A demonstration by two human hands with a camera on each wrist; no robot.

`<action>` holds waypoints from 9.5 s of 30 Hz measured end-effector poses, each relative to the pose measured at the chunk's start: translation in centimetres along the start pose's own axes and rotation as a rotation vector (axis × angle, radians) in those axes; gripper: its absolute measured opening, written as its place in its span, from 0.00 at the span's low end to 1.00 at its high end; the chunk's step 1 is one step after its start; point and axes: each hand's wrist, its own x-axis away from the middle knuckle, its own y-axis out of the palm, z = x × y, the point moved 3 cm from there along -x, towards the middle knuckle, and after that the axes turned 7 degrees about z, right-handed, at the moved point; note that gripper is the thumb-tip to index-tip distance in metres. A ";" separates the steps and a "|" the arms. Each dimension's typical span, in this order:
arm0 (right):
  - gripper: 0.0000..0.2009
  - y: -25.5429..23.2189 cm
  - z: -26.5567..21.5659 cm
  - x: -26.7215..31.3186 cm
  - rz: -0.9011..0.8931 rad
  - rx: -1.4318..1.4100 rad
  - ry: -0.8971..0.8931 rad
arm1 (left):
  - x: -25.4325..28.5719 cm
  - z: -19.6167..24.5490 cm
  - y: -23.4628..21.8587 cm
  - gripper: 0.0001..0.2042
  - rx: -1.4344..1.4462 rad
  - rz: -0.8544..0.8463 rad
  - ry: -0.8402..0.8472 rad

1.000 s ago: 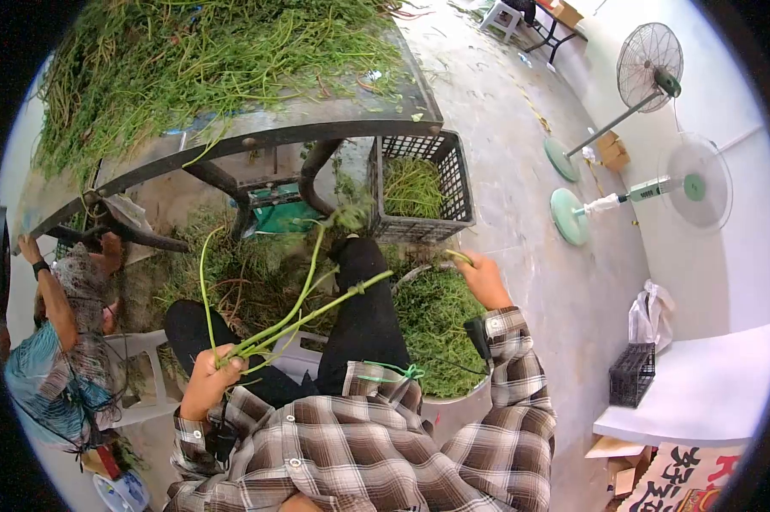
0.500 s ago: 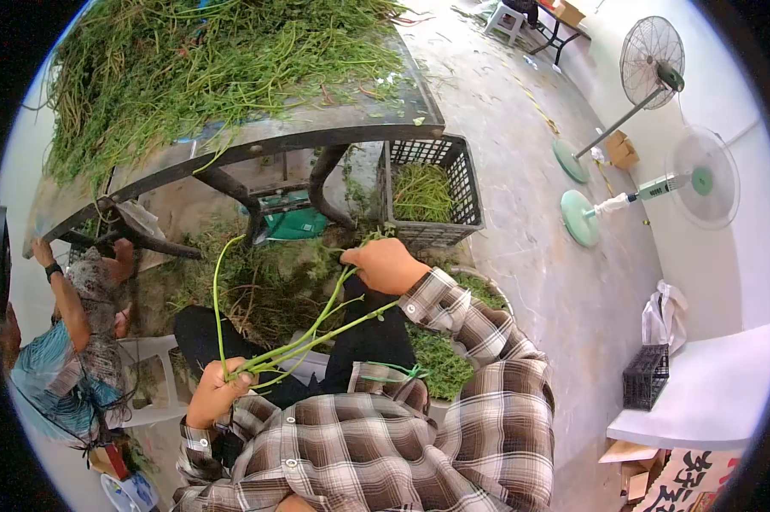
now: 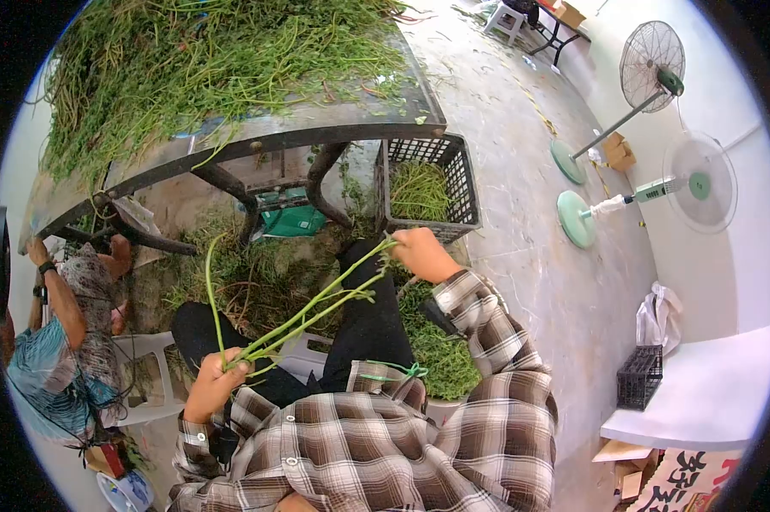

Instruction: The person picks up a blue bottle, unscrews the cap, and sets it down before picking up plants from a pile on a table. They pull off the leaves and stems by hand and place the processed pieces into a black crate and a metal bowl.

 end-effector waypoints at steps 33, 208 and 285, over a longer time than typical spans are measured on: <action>0.13 1.9 0.9 7.7 0.047 -1.076 0.805 | -4.7 -1.2 1.5 0.15 0.541 0.253 0.041; 0.12 15.4 -15.5 2.4 -0.120 -1.859 0.823 | -4.3 -3.0 3.9 0.13 0.381 0.353 -0.013; 0.09 11.9 -17.4 0.9 -0.301 -1.471 0.471 | -4.9 -2.4 1.9 0.10 -0.249 0.683 0.258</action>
